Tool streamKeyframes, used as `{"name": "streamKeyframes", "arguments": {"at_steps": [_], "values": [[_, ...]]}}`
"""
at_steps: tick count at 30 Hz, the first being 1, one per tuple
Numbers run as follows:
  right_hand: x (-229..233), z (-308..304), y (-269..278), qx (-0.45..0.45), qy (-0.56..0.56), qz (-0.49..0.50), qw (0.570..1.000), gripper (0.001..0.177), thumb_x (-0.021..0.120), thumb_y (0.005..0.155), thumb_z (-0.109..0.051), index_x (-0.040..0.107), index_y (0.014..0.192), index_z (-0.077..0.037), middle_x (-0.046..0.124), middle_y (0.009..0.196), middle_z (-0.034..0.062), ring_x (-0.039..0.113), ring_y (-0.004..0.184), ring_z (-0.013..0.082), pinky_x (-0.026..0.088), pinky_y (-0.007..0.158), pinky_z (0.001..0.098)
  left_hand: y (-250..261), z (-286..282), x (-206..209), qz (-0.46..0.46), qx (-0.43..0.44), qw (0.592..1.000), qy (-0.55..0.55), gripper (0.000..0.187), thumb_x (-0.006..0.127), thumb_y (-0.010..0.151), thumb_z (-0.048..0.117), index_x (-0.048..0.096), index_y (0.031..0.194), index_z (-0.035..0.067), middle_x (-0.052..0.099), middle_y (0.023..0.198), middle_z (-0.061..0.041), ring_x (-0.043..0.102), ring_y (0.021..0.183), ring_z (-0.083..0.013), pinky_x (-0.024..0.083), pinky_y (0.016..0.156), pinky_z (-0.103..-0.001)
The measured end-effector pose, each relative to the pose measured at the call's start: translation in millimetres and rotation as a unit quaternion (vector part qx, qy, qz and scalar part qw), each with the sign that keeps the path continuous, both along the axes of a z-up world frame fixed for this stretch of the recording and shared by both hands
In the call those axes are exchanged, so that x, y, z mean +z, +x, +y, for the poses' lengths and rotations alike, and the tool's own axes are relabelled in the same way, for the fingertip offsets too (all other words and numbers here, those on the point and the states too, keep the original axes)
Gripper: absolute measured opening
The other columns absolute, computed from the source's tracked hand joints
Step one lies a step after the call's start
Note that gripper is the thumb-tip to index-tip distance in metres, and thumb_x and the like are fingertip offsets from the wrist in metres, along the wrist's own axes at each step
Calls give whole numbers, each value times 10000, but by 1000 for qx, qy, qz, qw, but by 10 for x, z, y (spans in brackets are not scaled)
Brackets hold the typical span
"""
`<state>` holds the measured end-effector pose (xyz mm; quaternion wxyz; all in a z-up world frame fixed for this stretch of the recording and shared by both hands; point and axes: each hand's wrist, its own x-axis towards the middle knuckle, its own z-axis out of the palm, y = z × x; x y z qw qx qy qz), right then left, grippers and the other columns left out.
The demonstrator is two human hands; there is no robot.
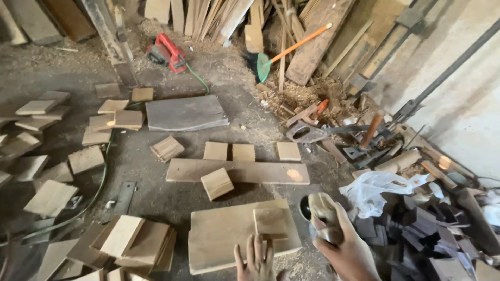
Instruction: Sanding a wooden board using a handheld power sander
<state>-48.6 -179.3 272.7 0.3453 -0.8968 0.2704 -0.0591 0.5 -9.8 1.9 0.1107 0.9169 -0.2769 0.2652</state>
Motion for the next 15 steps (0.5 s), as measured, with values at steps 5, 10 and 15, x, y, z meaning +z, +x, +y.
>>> {"name": "streamKeyframes", "arguments": {"at_steps": [5,10,15], "values": [[-468,-581,-400,41,48,-124,990,1112,890,634,-78,314,1585,-64,655,1410,176,688,1262,227,555,973,345,319,76,1382,243,-51,969,3,668,628,937,545,512,1251,-33,120,1610,-357,34,1518,-508,99,1104,-815],[-713,-931,-752,71,8,-157,985,1133,945,582,-141,365,1544,3,662,1419,188,667,1311,252,529,1044,372,595,-12,1520,359,-67,926,94,822,666,951,543,257,1575,199,-1,1675,-221,20,1514,-478,58,1153,-807],[-846,-967,-852,60,102,-271,955,1138,891,534,117,400,1555,14,703,1383,206,705,1250,277,509,1038,361,177,-138,1336,128,-65,957,251,645,356,1105,589,677,1232,44,443,1505,-388,356,1420,-545,451,961,-571]]}}
